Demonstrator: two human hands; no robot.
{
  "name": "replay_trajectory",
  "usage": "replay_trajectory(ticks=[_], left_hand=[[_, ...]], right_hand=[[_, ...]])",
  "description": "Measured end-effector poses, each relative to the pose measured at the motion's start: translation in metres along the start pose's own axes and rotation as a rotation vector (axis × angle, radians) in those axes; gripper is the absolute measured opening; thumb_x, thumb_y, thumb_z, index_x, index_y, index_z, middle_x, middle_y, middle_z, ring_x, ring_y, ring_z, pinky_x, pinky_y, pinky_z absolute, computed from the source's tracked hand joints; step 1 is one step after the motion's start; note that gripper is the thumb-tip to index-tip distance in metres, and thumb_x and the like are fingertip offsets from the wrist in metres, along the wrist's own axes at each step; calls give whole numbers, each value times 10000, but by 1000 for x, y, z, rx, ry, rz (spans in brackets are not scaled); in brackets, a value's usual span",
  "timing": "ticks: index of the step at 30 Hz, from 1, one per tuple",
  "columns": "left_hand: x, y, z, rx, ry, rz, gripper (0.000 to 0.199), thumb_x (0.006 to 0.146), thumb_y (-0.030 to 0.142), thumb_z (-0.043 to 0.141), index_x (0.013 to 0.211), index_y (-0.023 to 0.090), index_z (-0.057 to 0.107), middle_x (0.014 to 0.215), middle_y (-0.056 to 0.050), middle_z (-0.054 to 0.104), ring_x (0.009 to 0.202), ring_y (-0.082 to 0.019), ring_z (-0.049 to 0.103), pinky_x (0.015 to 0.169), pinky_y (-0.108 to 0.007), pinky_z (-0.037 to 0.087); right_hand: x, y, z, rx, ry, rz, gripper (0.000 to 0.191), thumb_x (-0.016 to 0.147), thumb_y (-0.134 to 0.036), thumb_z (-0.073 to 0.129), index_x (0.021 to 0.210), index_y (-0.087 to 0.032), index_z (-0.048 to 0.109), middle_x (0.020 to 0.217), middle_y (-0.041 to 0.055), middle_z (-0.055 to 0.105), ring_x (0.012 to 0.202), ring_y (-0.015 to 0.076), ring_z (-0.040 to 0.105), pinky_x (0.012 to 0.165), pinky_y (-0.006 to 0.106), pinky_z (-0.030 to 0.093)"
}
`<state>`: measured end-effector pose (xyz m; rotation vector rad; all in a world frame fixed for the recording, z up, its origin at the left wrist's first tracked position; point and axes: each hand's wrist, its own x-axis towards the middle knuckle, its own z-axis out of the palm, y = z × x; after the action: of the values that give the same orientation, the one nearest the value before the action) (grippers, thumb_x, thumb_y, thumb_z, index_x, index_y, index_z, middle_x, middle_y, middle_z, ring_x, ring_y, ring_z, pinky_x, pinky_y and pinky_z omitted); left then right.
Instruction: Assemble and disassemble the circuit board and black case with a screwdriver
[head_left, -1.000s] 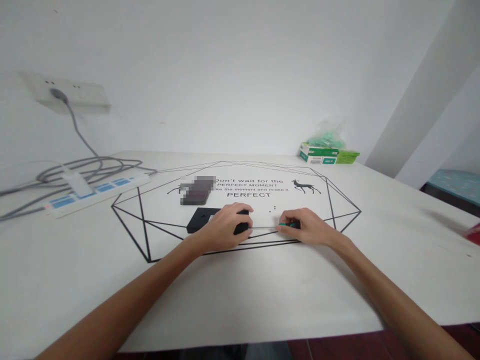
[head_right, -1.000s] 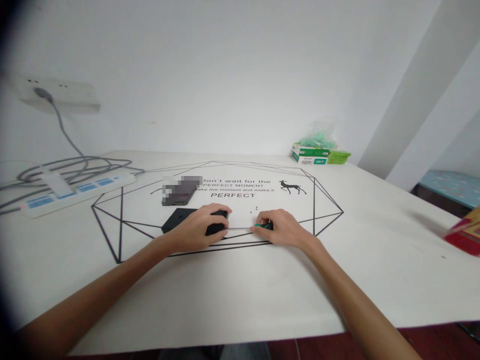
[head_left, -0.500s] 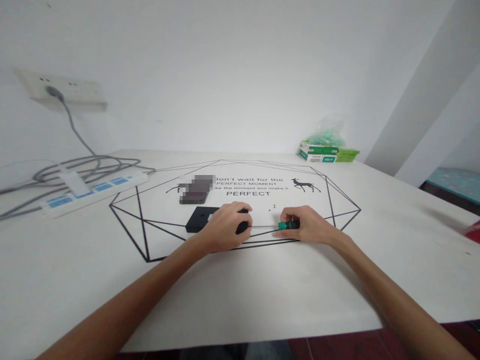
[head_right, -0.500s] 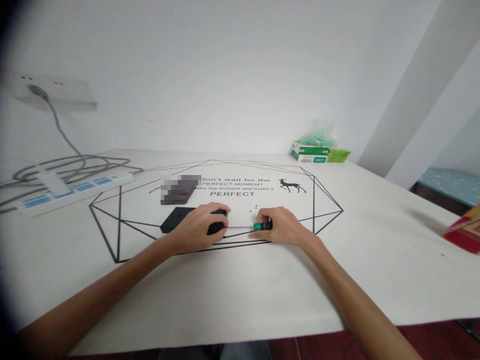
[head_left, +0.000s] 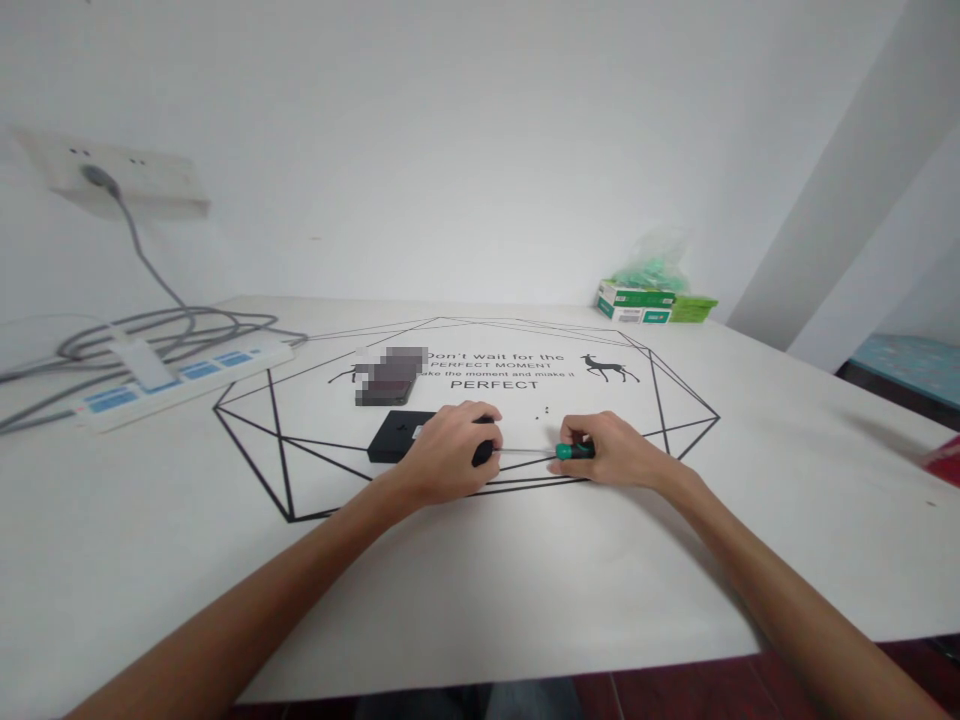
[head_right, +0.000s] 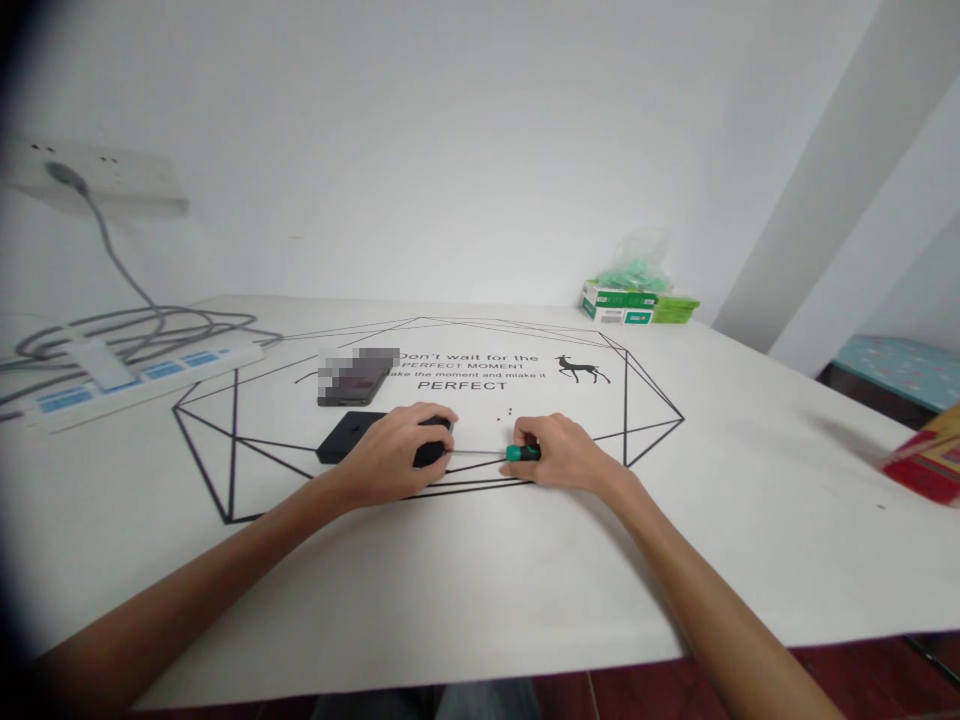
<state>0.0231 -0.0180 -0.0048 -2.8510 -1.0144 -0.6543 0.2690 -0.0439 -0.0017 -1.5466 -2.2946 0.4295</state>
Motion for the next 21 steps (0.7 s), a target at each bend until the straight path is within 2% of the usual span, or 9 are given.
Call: replay_trajectory(ticks=[6, 14, 18, 21], left_hand=[[1, 1, 0, 11, 59, -22, 182, 824, 196, 526, 789, 174, 703, 1084, -79, 661, 952, -236, 622, 832, -385, 475], [1, -7, 2, 50, 83, -11, 309, 939, 256, 439, 869, 172, 728, 1065, -73, 684, 947, -220, 626, 824, -371, 470], [10, -12, 2, 108, 109, -29, 326, 944, 256, 420, 903, 153, 726, 1060, -93, 686, 943, -230, 627, 816, -374, 469], [28, -11, 0, 162, 17, -13, 317, 935, 257, 435, 897, 153, 732, 1056, -99, 687, 973, -251, 622, 818, -388, 466]], right_hand=[[0, 3, -5, 83, 39, -16, 335, 700, -461, 695, 675, -203, 483, 614, -41, 489, 560, 106, 394, 539, 240, 304], [2, 14, -9, 135, 122, -40, 345, 707, -470, 682, 646, -198, 480, 594, -49, 444, 557, 103, 380, 530, 232, 295], [2, 29, -15, 105, 274, 89, 347, 739, -495, 647, 653, -202, 480, 613, -35, 506, 566, 113, 423, 550, 237, 316], [3, 40, -15, -106, 300, 227, 282, 764, -456, 627, 694, -203, 523, 662, -2, 585, 614, 140, 493, 560, 246, 301]])
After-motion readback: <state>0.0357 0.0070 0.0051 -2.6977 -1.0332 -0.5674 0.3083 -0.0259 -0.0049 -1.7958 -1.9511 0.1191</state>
